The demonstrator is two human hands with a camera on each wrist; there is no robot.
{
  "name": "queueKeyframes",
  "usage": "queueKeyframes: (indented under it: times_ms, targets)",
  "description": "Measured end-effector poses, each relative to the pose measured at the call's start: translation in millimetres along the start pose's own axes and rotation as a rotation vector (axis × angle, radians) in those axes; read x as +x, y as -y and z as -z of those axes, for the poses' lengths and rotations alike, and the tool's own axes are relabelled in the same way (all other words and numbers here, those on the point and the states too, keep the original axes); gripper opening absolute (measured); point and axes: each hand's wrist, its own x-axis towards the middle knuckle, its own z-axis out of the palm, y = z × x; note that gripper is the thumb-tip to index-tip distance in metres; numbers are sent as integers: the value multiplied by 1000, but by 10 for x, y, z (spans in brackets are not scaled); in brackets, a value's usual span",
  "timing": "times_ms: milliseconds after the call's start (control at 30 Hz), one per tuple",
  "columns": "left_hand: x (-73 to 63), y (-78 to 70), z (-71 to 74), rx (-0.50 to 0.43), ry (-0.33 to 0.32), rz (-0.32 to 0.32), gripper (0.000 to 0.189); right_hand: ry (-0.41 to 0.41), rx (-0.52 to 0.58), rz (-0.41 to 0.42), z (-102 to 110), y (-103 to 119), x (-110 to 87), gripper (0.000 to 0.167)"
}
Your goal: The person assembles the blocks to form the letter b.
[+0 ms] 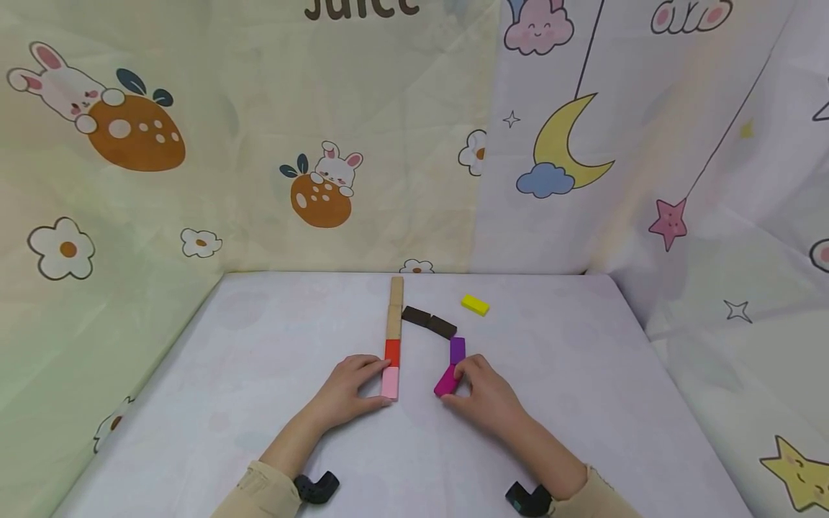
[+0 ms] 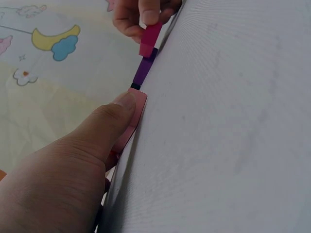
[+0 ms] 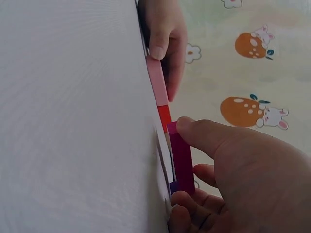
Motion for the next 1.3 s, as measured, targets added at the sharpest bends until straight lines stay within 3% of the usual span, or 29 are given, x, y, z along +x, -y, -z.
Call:
queueKeyframes:
  times_ms: [500, 1300]
  targets:
    - [1, -6, 11, 9, -10, -7, 71, 8, -74, -25, -45, -6, 30, 37]
    - [-5, -5, 7, 5, -10, -4, 72, -4, -112, 41, -63, -36, 22, 38]
